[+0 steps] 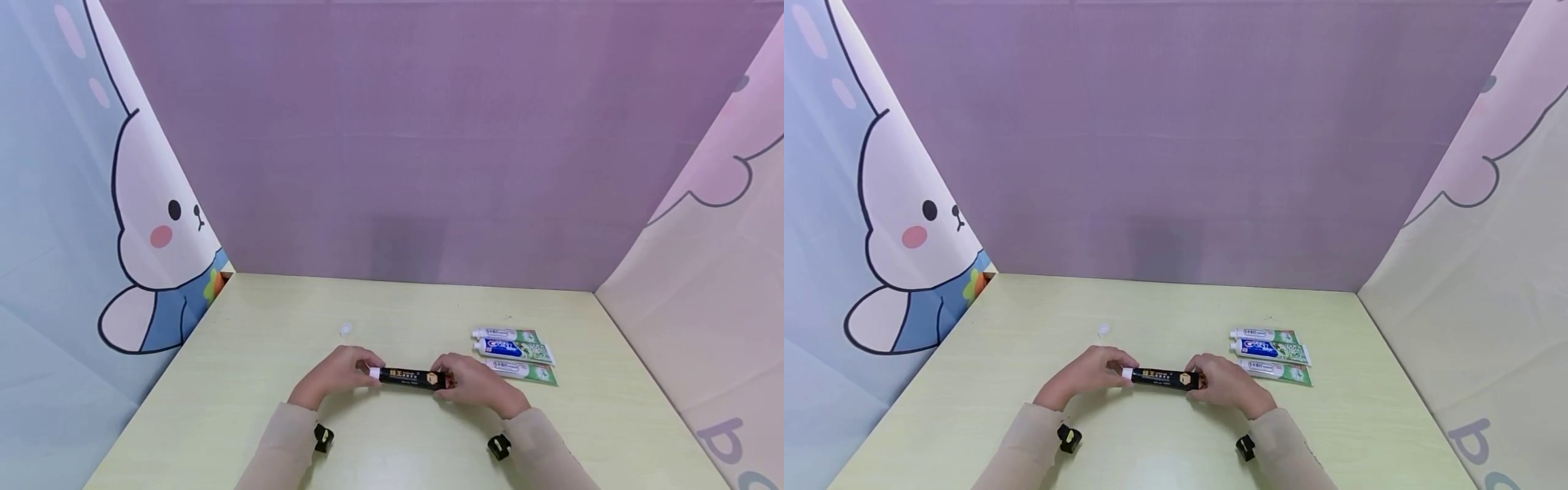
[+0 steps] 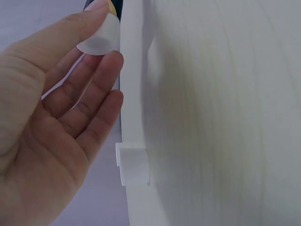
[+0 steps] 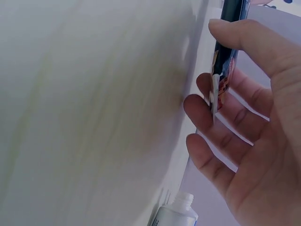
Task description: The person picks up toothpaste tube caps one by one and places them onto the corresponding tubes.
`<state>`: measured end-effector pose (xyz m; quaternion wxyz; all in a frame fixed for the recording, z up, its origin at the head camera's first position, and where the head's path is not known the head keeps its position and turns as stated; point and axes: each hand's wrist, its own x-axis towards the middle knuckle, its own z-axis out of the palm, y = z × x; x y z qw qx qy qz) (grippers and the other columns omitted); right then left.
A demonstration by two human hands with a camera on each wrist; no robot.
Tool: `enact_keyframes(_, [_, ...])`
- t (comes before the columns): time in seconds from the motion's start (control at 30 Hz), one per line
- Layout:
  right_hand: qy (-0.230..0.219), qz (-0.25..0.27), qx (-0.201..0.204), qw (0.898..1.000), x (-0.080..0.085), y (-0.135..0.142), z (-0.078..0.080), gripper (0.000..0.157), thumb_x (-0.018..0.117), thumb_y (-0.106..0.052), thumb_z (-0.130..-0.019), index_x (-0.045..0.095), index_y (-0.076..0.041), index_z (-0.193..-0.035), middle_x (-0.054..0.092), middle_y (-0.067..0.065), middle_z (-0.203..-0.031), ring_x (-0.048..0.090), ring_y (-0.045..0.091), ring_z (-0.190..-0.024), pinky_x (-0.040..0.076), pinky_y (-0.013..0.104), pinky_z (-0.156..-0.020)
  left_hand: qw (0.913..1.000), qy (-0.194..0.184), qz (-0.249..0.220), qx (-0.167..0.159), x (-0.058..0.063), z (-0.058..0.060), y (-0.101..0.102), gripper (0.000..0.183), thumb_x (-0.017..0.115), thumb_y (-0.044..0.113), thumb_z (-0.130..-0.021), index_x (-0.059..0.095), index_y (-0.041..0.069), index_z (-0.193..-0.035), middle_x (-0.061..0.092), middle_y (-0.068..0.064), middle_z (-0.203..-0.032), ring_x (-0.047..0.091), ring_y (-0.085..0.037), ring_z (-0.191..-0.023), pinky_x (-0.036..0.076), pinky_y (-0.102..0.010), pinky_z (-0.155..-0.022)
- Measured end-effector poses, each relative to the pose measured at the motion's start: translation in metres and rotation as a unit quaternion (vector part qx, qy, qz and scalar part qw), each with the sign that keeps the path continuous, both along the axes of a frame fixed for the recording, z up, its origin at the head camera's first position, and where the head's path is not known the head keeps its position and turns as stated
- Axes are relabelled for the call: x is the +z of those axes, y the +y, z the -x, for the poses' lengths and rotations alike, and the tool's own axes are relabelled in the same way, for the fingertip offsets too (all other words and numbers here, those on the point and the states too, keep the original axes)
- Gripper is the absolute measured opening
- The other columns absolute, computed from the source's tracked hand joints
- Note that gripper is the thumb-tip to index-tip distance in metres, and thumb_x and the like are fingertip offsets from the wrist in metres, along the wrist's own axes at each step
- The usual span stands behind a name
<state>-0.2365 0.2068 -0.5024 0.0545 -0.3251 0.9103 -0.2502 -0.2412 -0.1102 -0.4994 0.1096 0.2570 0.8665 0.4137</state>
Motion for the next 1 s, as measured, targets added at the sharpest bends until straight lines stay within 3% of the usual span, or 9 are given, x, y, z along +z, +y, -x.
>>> enact_keyframes(0.27, [0.014,-0.019,-0.005,1.0,-0.0012,-0.0043,-0.0008,0.038,0.083,-0.026,-0.083,0.069,-0.011,-0.115,0.065,-0.004,-0.106,0.055,0.008,-0.087,0.052,0.032,-0.079,0.9991,0.022,0.034,-0.01,-0.0041,0.0,0.0026,0.029,0.084,0.013,-0.082,0.074,0.01,-0.109,0.071,0.003,-0.1,0.064,-0.009,-0.086,0.054,-0.027,-0.077])
enact_keyframes(0.53, [0.032,-0.029,-0.002,0.999,-0.0018,-0.0045,-0.0026,0.038,0.084,-0.027,-0.082,0.07,-0.01,-0.113,0.064,-0.004,-0.103,0.055,0.009,-0.087,0.052,0.032,-0.079,0.9988,0.013,0.047,-0.008,-0.0066,0.0007,0.0034,0.03,0.085,0.015,-0.081,0.074,0.01,-0.109,0.071,0.005,-0.098,0.062,-0.008,-0.084,0.054,-0.026,-0.077])
enact_keyframes(1.0, [0.012,-0.024,0.006,1.0,0.0036,-0.0061,-0.0059,0.037,0.084,-0.024,-0.081,0.07,-0.008,-0.112,0.059,-0.006,-0.095,0.053,0.009,-0.084,0.051,0.029,-0.076,0.9984,0.012,0.055,-0.008,-0.005,0.0002,0.0037,0.03,0.084,0.014,-0.082,0.074,0.009,-0.109,0.07,0.004,-0.099,0.062,-0.009,-0.085,0.053,-0.028,-0.078])
